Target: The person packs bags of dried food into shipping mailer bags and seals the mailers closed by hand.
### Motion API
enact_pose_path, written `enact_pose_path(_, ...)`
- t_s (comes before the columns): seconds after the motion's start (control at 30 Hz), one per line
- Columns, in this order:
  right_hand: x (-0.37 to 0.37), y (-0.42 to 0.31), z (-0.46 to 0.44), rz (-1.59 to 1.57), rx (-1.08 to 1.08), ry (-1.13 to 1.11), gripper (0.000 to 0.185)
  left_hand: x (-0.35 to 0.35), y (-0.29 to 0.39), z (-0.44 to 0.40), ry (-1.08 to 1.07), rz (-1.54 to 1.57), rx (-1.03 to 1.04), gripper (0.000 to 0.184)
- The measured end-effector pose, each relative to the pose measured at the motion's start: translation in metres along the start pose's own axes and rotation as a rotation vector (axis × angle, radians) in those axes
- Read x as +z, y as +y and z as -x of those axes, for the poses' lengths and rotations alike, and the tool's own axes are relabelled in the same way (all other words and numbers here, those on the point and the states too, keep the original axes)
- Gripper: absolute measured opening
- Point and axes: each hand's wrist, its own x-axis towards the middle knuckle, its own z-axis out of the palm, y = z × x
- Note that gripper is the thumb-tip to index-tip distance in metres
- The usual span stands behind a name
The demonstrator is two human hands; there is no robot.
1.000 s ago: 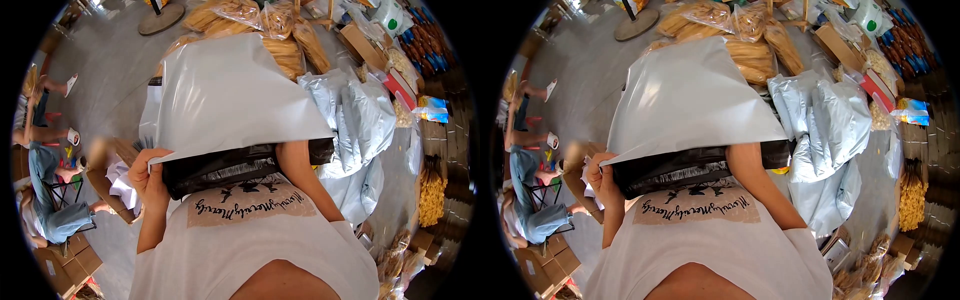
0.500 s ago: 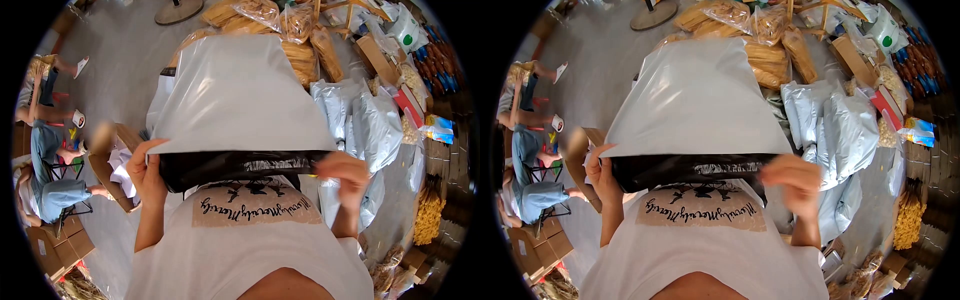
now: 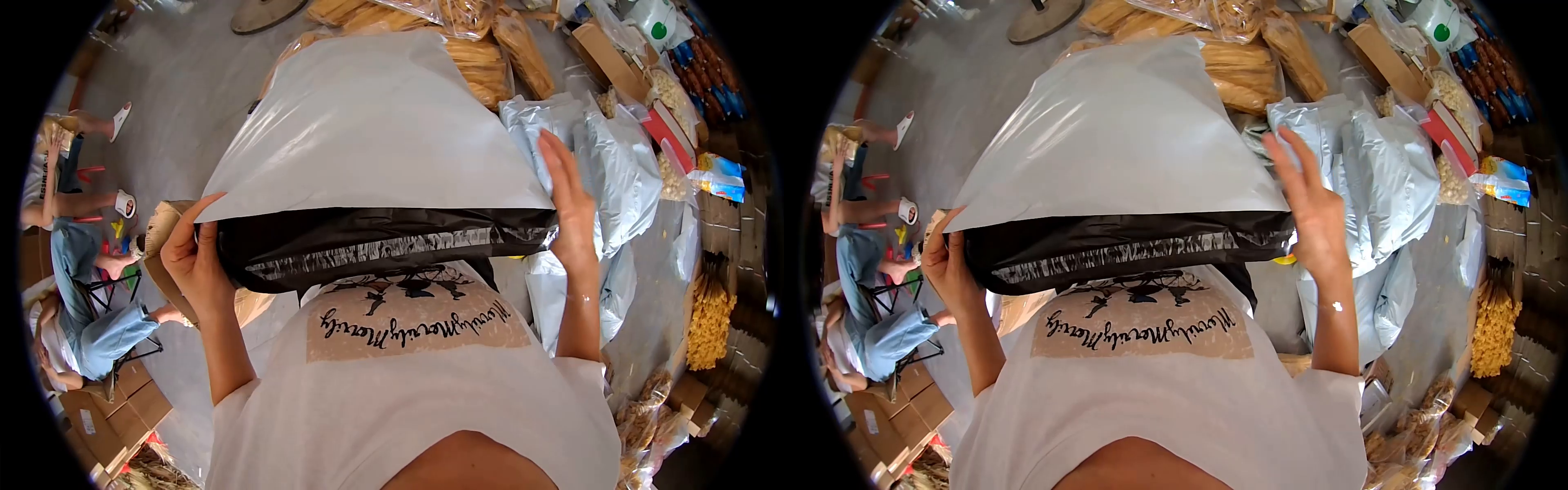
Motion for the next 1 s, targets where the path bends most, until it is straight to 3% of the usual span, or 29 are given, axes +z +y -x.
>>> enact_pose_path(0.03,0.006,-0.004,-0.004,-0.022,-0.034,0.003,0.065,-0.004,-0.001,-0.001,-0.012,-0.021,-0.021,0.016)
enact_pose_path(0.1,0.02,-0.003,-0.012,-0.114,-0.343,0.041,0.047,-0.009,0.001,-0.002,-0.074,-0.075,0.01,0.015)
enact_pose_path(0.13,0.021,-0.005,-0.014,-0.118,-0.355,0.043,0.047,-0.011,0.001,-0.002,-0.141,-0.123,0.035,0.015)
enact_pose_path(0.2,0.021,-0.01,-0.014,-0.308,-0.407,-0.065,0.03,-0.019,0.004,-0.006,-0.234,-0.154,0.049,0.017)
enact_pose_path(0.27,0.022,-0.012,-0.012,-0.348,-0.408,-0.07,0.034,-0.03,0.001,-0.011,-0.337,-0.183,0.055,0.02)
enact_pose_path(0.33,0.029,-0.009,-0.01,-0.488,-0.368,0.034,0.032,-0.044,-0.014,-0.027,-0.702,0.145,0.064,0.031)
enact_pose_path(0.37,0.03,-0.011,-0.008,-0.546,-0.347,0.057,0.031,-0.059,-0.055,-0.027,-0.543,0.399,-0.014,0.054)
enact_pose_path(0.4,0.03,-0.011,-0.007,-0.55,-0.352,0.052,0.031,-0.051,-0.07,-0.032,-0.535,0.397,-0.016,0.054)
enact_pose_path(0.5,0.03,-0.013,-0.005,-0.64,-0.321,0.059,0.031,-0.02,-0.105,-0.054,-0.077,-0.22,0.321,0.074)
enact_pose_path(0.53,0.029,-0.014,-0.006,-0.615,-0.32,0.067,0.031,-0.009,-0.112,-0.06,-0.038,-0.286,0.388,0.078)
enact_pose_path(0.57,0.028,-0.014,-0.005,-0.59,-0.316,0.071,0.032,0.014,-0.107,-0.059,0.044,-0.121,0.459,0.073)
enact_pose_path(0.63,0.024,-0.015,-0.005,-0.499,-0.329,0.103,0.032,0.032,-0.105,-0.077,-0.159,0.048,0.515,0.065)
enact_pose_path(0.7,0.02,-0.016,-0.011,-0.329,-0.363,0.208,0.032,0.036,-0.071,-0.073,-0.449,0.057,0.417,0.051)
enact_pose_path(0.73,0.019,-0.013,-0.012,-0.333,-0.375,0.208,0.032,0.046,-0.021,-0.055,-0.452,0.064,0.336,0.042)
enact_pose_path(0.77,0.019,-0.008,-0.013,-0.265,-0.382,0.254,0.032,0.045,-0.019,-0.063,-0.5,-0.102,0.501,0.033)
enact_pose_path(0.8,0.018,-0.006,-0.014,-0.195,-0.384,0.299,0.032,0.044,-0.015,-0.067,-0.49,-0.103,0.504,0.033)
enact_pose_path(0.87,0.014,-0.01,-0.02,-0.169,-0.389,0.333,0.031,0.042,-0.01,-0.072,-0.633,-0.25,0.729,0.029)
enact_pose_path(1.0,0.02,-0.018,-0.028,-0.201,-0.349,0.451,0.032,0.039,-0.012,-0.072,-0.622,-0.192,0.72,0.025)
